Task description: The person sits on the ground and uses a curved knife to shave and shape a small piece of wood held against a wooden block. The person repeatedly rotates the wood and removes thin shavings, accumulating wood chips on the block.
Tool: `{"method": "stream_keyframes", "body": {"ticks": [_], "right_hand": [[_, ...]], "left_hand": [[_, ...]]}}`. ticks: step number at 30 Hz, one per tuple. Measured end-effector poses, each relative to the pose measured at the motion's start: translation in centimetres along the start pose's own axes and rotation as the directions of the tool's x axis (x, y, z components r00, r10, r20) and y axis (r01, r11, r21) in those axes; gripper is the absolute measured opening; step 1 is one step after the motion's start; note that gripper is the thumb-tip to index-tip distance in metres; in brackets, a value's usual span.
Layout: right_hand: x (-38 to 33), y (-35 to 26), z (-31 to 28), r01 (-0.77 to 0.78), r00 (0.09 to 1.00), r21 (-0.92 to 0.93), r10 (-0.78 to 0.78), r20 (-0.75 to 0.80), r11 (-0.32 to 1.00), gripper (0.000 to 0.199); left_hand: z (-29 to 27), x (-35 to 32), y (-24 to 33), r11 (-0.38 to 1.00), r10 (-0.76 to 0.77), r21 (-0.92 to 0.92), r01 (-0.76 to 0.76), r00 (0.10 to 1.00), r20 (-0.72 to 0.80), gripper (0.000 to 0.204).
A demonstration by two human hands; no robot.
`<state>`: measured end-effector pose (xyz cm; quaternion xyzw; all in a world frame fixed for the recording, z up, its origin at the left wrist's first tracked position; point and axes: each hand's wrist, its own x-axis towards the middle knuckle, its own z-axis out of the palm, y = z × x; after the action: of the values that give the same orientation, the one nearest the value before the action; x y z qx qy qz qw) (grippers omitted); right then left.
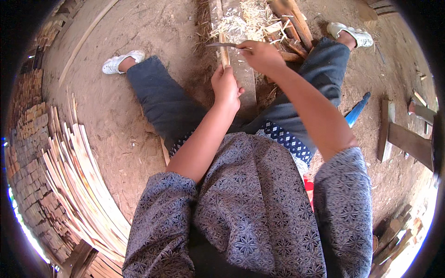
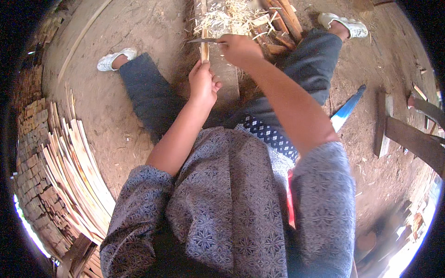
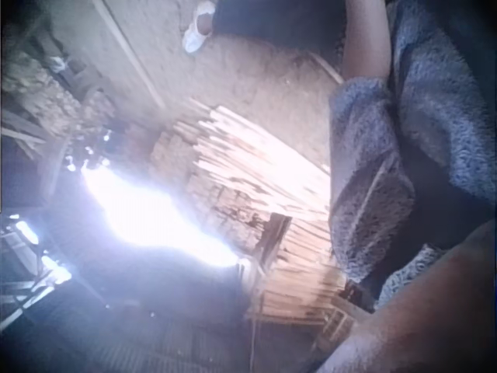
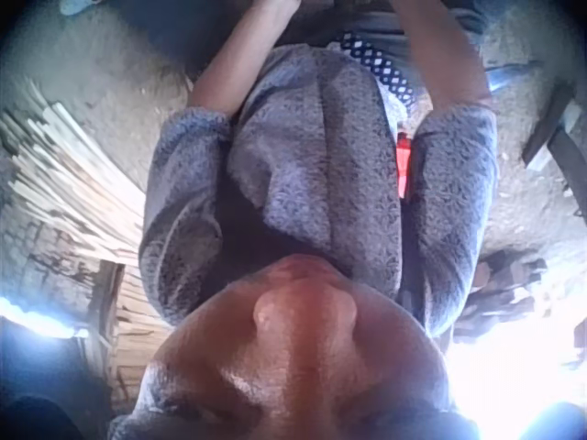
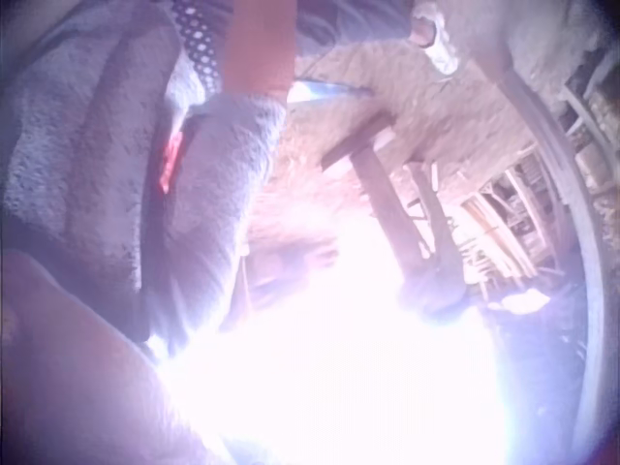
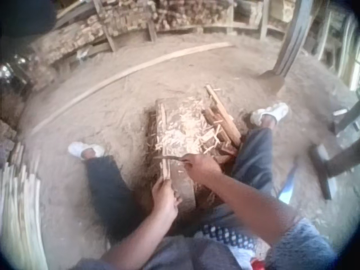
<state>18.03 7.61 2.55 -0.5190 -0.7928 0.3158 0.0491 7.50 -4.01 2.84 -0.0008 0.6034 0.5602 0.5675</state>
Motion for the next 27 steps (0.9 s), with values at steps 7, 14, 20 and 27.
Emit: {"method": "stream_keyframes", "body": {"ticks": [7,14,20,27], "right_hand": [[0.5,0.2,0.0,-0.022,0.998,-0.07,0.019,-0.055,0.997,0.03],[5.8,0.7,1.5,-0.137,0.989,-0.02,0.136,-0.059,0.99,0.032],[0.0,1.3,-2.2,-0.011,0.999,0.139,0.004,0.049,0.99,0.029],[-4.1,2.6,-1.0,0.059,0.997,0.241,-0.068,0.032,0.969,0.026]], "left_hand": [[0.1,-0.1,0.1,0.999,-0.029,-0.04,0.029,1.0,0.009,0.006],[-1.3,-0.2,0.4,0.996,-0.068,-0.061,0.071,0.997,0.042,0.006],[-1.4,-0.7,0.7,0.988,-0.09,-0.113,0.101,0.991,0.096,0.011],[-1.7,-0.4,1.7,0.969,-0.112,-0.2,0.146,0.978,0.174,0.018]]}}
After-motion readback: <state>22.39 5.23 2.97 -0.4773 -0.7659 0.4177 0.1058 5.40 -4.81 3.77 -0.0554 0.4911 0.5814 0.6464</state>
